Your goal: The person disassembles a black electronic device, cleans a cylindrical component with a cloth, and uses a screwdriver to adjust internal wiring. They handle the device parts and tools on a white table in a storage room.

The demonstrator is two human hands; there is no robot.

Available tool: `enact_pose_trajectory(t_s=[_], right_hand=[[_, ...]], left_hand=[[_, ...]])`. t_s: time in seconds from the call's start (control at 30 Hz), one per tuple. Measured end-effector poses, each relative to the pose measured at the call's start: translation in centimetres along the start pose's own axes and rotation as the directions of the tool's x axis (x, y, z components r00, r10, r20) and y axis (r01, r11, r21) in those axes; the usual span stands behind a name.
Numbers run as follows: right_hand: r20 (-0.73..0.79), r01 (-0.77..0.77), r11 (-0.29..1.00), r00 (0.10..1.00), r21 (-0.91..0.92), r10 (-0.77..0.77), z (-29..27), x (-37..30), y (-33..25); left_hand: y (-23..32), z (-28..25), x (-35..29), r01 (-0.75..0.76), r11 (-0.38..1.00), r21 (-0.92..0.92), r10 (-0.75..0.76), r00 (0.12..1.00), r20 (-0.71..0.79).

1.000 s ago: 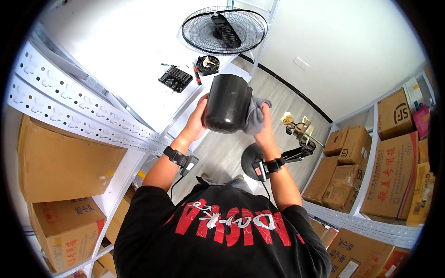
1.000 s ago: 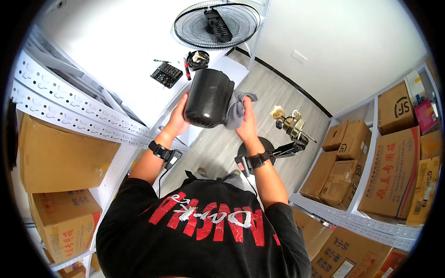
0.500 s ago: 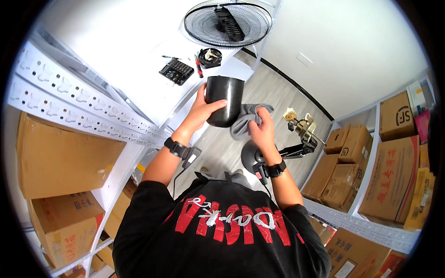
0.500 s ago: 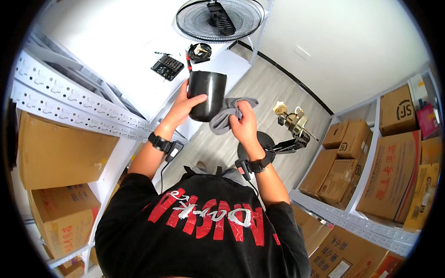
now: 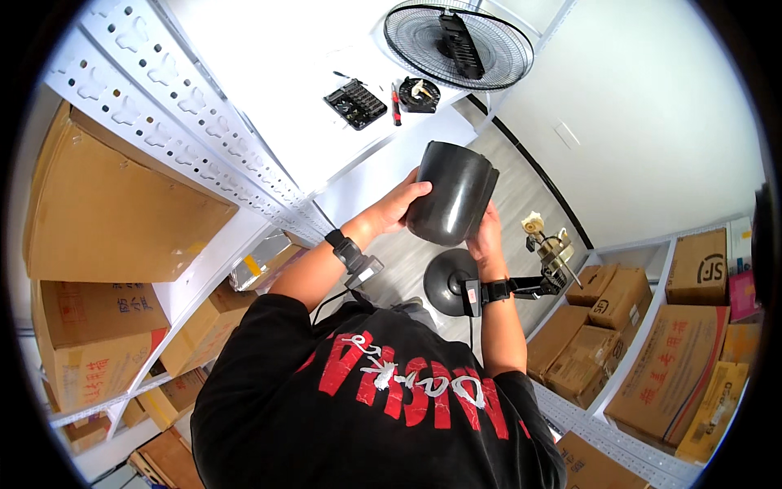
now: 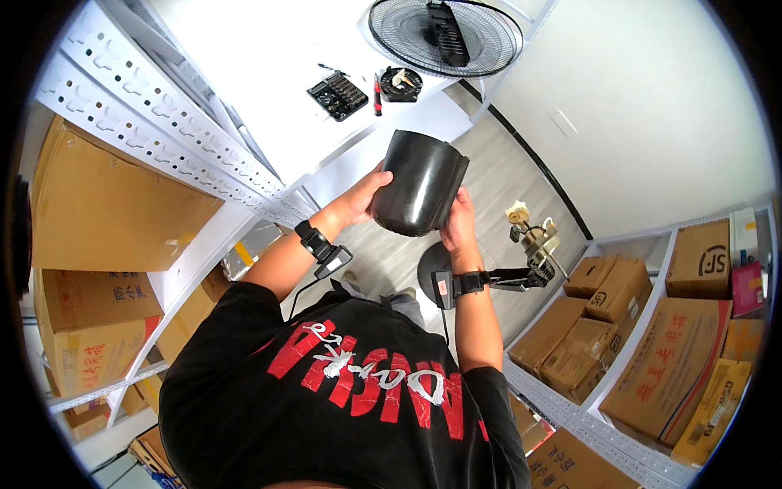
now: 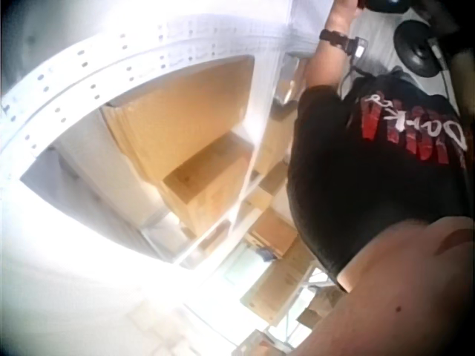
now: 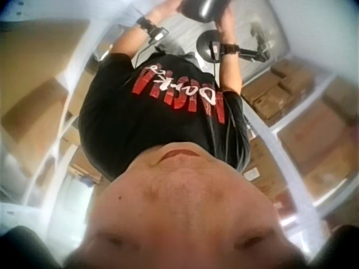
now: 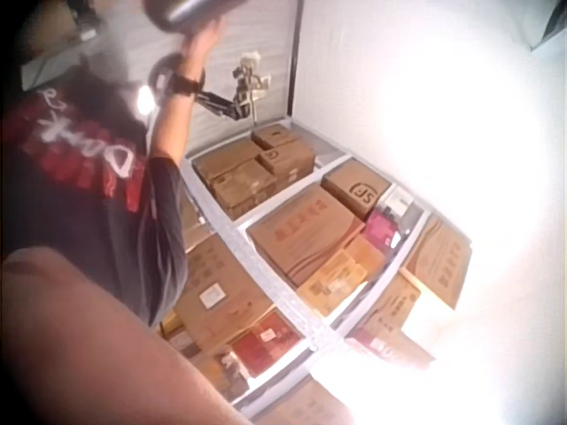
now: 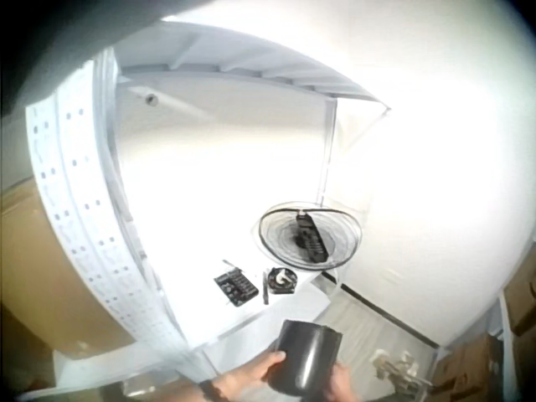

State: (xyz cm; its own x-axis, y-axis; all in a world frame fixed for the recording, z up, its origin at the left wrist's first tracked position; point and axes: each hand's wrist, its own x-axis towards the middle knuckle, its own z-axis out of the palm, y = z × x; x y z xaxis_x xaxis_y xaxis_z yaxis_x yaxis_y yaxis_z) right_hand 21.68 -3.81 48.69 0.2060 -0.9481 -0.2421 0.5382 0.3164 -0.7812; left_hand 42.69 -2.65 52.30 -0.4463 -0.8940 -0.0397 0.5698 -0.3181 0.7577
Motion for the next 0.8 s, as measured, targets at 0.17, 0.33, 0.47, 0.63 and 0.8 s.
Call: enact_pose_trajectory(t_s=[0.17, 0.33, 0.47, 0.63, 0.8], right_hand=[[-0.08, 0.086, 0.989, 0.992, -0.124, -0.097, -0.6, -0.1, 0.7], [-0.006, 0.205, 0.818, 0.969, -0.538, -0.247, 1.4, -1.8, 0.5], [0.159, 0.31, 0.711, 0.949, -0.631, -0.273, -0.9, -1.3, 0.1], [0.158, 0.463, 0.753, 0.882, -0.468, -0.444, 0.3, -3.3, -5.0], [0.451, 0.441, 0.741, 0.868, -0.506, -0.208, 1.9, -4.5, -6.3]], left_hand=[[0.7, -2.2, -1.1, 0.089, 0.967, 0.24, -0.039, 0.978, -0.204], [2.8, -2.6, -1.7, 0.119, 0.906, 0.405, -0.071, 0.989, -0.132], [1.7, -3.3, -2.8, -0.109, 0.714, 0.692, 0.159, 0.987, -0.008], [3.8, -2.5, -4.7, -0.187, 0.295, 0.937, 0.166, 0.976, 0.142], [4.4, -2.1, -3.8, -0.262, 0.014, 0.965, 0.165, 0.952, 0.256]])
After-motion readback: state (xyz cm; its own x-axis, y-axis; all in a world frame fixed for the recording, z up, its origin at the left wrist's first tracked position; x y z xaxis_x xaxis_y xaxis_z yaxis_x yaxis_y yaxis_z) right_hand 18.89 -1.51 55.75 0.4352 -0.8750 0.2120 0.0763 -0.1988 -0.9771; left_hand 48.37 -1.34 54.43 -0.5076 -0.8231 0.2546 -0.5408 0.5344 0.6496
